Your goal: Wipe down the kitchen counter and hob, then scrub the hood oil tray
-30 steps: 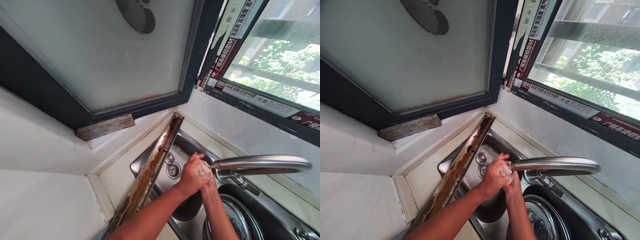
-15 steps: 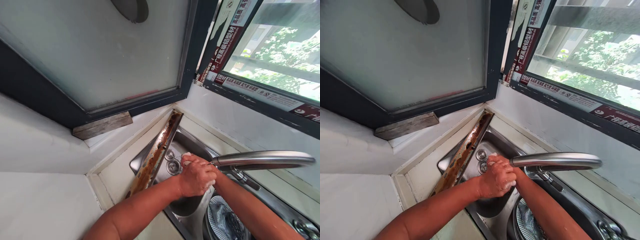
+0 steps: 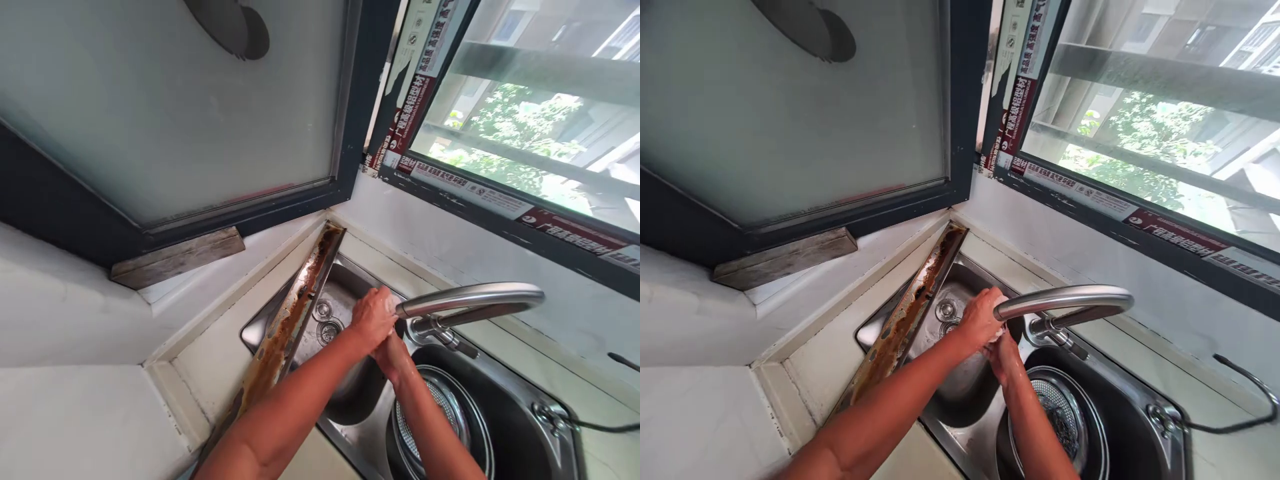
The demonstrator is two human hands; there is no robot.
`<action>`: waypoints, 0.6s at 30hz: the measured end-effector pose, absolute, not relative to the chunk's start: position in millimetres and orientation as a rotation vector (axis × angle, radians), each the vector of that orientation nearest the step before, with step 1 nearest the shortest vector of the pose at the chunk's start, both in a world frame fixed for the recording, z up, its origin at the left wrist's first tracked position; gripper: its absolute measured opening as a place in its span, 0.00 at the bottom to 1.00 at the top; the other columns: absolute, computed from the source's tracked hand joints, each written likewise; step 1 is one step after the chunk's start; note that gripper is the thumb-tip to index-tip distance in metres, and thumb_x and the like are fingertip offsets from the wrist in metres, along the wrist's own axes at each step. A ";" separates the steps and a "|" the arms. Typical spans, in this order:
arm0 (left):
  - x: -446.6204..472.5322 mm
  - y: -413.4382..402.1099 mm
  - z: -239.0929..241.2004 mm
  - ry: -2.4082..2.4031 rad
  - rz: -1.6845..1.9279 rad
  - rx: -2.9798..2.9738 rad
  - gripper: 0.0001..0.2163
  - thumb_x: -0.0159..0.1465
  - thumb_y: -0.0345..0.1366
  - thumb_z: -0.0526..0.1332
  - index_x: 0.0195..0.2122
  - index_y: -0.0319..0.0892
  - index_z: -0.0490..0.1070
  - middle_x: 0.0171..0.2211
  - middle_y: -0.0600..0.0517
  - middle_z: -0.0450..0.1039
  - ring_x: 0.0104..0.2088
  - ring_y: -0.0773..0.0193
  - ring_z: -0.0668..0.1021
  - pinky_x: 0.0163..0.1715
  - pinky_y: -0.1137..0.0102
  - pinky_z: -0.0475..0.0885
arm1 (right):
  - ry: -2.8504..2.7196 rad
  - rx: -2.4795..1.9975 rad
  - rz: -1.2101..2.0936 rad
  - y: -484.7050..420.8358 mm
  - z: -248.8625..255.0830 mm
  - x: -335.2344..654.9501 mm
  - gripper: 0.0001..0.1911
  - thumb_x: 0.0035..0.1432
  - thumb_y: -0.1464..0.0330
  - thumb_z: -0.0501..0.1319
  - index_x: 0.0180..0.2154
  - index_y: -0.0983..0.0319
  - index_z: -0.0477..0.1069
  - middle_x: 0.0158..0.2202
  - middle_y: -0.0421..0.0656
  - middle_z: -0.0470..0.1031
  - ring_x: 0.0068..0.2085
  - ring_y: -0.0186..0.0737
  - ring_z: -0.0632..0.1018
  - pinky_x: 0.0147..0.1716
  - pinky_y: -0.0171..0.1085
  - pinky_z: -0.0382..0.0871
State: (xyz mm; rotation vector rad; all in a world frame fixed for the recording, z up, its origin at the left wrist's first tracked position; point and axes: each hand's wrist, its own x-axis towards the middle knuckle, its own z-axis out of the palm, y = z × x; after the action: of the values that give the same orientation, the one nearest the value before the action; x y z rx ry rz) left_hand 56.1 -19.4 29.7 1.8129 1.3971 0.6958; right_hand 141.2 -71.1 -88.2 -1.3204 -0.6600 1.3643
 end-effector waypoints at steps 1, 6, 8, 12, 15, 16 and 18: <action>58.4 -15.8 31.9 1.374 0.717 1.802 0.08 0.55 0.30 0.64 0.35 0.48 0.70 0.34 0.51 0.71 0.39 0.54 0.75 0.43 0.62 0.70 | -0.595 -1.303 1.411 -80.5 -88.5 148.3 0.24 0.54 0.44 0.64 0.35 0.58 0.72 0.27 0.41 0.77 0.31 0.44 0.80 0.29 0.39 0.74; 58.0 -14.8 39.7 1.251 0.830 1.730 0.10 0.50 0.27 0.64 0.31 0.48 0.70 0.35 0.54 0.72 0.42 0.57 0.74 0.48 0.65 0.68 | -0.362 -1.488 1.017 -137.6 -84.3 211.1 0.24 0.47 0.54 0.72 0.43 0.58 0.72 0.39 0.42 0.79 0.39 0.45 0.81 0.38 0.42 0.76; 53.0 -17.7 36.7 1.249 0.866 1.658 0.11 0.48 0.26 0.64 0.31 0.47 0.69 0.33 0.56 0.71 0.40 0.59 0.73 0.46 0.67 0.68 | -0.359 -1.686 0.639 -150.6 -79.2 239.4 0.24 0.51 0.54 0.67 0.47 0.58 0.71 0.45 0.45 0.77 0.46 0.48 0.79 0.47 0.46 0.74; 43.2 -21.1 28.1 1.303 0.943 1.436 0.09 0.50 0.29 0.64 0.31 0.46 0.67 0.28 0.58 0.69 0.32 0.65 0.71 0.36 0.70 0.67 | -0.508 -1.847 0.473 -137.2 -68.7 264.8 0.33 0.55 0.54 0.59 0.59 0.63 0.67 0.60 0.52 0.70 0.61 0.54 0.71 0.63 0.51 0.62; 38.9 -23.0 29.4 1.321 1.014 1.295 0.08 0.52 0.31 0.65 0.31 0.46 0.67 0.27 0.59 0.68 0.30 0.67 0.70 0.34 0.72 0.66 | -0.626 -1.854 0.585 -113.7 -62.2 258.2 0.37 0.57 0.53 0.56 0.63 0.65 0.63 0.67 0.53 0.63 0.68 0.55 0.62 0.69 0.52 0.51; 37.7 -24.0 31.2 1.324 1.041 1.253 0.09 0.51 0.31 0.65 0.32 0.45 0.68 0.27 0.59 0.68 0.30 0.67 0.70 0.35 0.72 0.66 | -0.637 -1.869 0.594 -109.5 -59.5 255.2 0.38 0.57 0.53 0.56 0.63 0.65 0.63 0.68 0.53 0.61 0.69 0.55 0.60 0.69 0.52 0.49; 35.0 -26.8 35.2 1.331 1.089 1.163 0.11 0.49 0.32 0.67 0.32 0.45 0.68 0.27 0.59 0.68 0.30 0.67 0.70 0.35 0.72 0.66 | -0.662 -1.896 0.590 -110.9 -52.3 250.5 0.39 0.57 0.52 0.58 0.64 0.65 0.63 0.68 0.53 0.62 0.70 0.57 0.59 0.69 0.53 0.51</action>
State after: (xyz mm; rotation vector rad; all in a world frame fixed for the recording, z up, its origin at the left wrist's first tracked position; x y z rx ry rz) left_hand 35.0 -26.8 35.2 1.1631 1.3314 1.0895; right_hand 250.5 -110.9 -52.3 -1.8956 -0.6618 0.5897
